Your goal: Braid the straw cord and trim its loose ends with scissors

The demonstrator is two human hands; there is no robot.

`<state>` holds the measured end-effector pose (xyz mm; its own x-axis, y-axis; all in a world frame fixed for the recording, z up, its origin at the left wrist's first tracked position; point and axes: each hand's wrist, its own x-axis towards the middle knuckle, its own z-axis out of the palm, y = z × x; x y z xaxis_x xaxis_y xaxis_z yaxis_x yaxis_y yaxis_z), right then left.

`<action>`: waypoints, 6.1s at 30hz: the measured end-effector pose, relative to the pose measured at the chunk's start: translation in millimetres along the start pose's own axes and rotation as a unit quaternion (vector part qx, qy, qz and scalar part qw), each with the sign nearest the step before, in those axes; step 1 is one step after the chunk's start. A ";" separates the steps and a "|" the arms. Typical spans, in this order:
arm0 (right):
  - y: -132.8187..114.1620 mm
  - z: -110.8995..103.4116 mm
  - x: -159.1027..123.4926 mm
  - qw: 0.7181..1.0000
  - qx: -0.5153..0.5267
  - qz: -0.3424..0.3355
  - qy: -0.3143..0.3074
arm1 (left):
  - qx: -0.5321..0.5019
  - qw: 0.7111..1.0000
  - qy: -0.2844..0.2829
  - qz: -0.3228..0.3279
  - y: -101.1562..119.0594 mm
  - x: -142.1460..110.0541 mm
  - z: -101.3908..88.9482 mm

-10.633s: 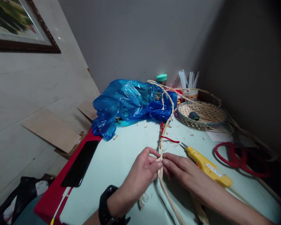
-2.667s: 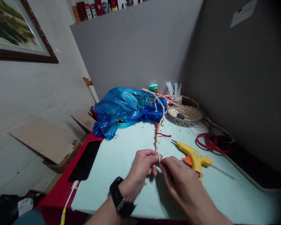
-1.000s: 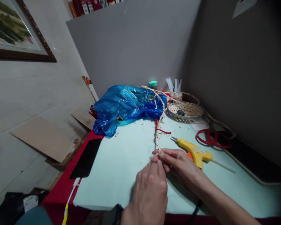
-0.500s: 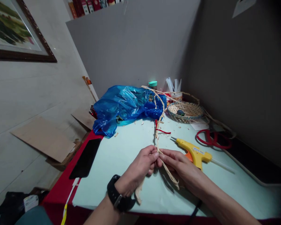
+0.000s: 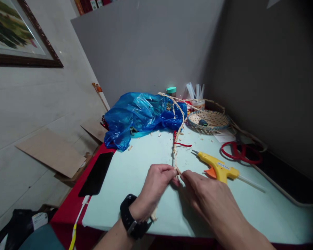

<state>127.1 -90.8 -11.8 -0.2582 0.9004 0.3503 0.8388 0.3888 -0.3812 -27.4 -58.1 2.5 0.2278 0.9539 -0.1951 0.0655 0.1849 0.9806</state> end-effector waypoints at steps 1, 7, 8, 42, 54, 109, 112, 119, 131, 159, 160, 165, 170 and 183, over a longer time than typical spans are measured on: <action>-0.8 3.5 -3.5 1.000 -0.020 -0.018 0.015 | -0.003 1.000 -0.003 -0.001 -0.6 -0.4 0.0; -16.0 28.8 -19.7 0.989 -0.083 -0.100 0.073 | -0.047 0.998 -0.039 -0.003 0.3 -3.1 -2.3; -18.8 28.8 -20.5 0.987 -0.090 -0.107 0.077 | -0.055 0.998 -0.041 -0.001 0.5 -3.1 -2.9; 4.7 -12.1 34.6 0.989 0.119 0.067 -0.057 | -0.059 0.997 -0.054 -0.001 0.2 -1.7 -3.0; 15.5 -7.7 27.7 0.993 0.097 0.065 -0.029 | -0.127 0.989 -0.071 -0.015 2.6 -3.4 -4.7; 18.6 -8.6 33.2 0.939 0.315 0.108 -0.081 | -0.179 0.982 -0.059 -0.006 2.2 3.0 -1.7; 16.8 -1.7 40.8 0.933 0.330 0.087 -0.118 | -0.190 0.980 -0.065 -0.014 2.3 2.2 -2.3; 7.4 2.3 45.0 0.919 0.343 0.105 -0.164 | -0.205 0.975 -0.086 -0.022 4.7 0.4 -1.5; 16.4 4.9 45.6 0.903 0.378 0.114 -0.167 | 0.040 0.997 -0.018 0.068 -2.3 -3.6 -0.9; 14.2 -1.4 35.9 0.805 0.552 0.164 -0.144 | 0.152 0.985 -0.010 0.079 22.0 -9.2 -3.4; 14.9 -0.8 35.6 0.806 0.551 0.157 -0.147 | 0.071 0.995 -0.067 0.026 20.5 -3.3 -3.6; 18.5 4.3 33.6 0.828 0.521 0.132 -0.158 | -0.043 0.991 -0.114 -0.055 3.1 8.8 0.7; 18.0 8.9 31.3 0.856 0.473 0.127 -0.166 | -0.030 0.994 -0.096 -0.050 -2.8 2.4 -1.2; 8.7 -8.4 6.8 0.999 0.044 -0.007 -0.015 | 0.119 0.990 0.050 0.047 0.4 -1.8 0.9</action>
<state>136.6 -83.0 -5.5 -0.2851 0.8998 0.3304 0.7896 0.4159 -0.4512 -26.9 -60.0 3.3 0.1462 0.9852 -0.0889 0.2792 0.0451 0.9592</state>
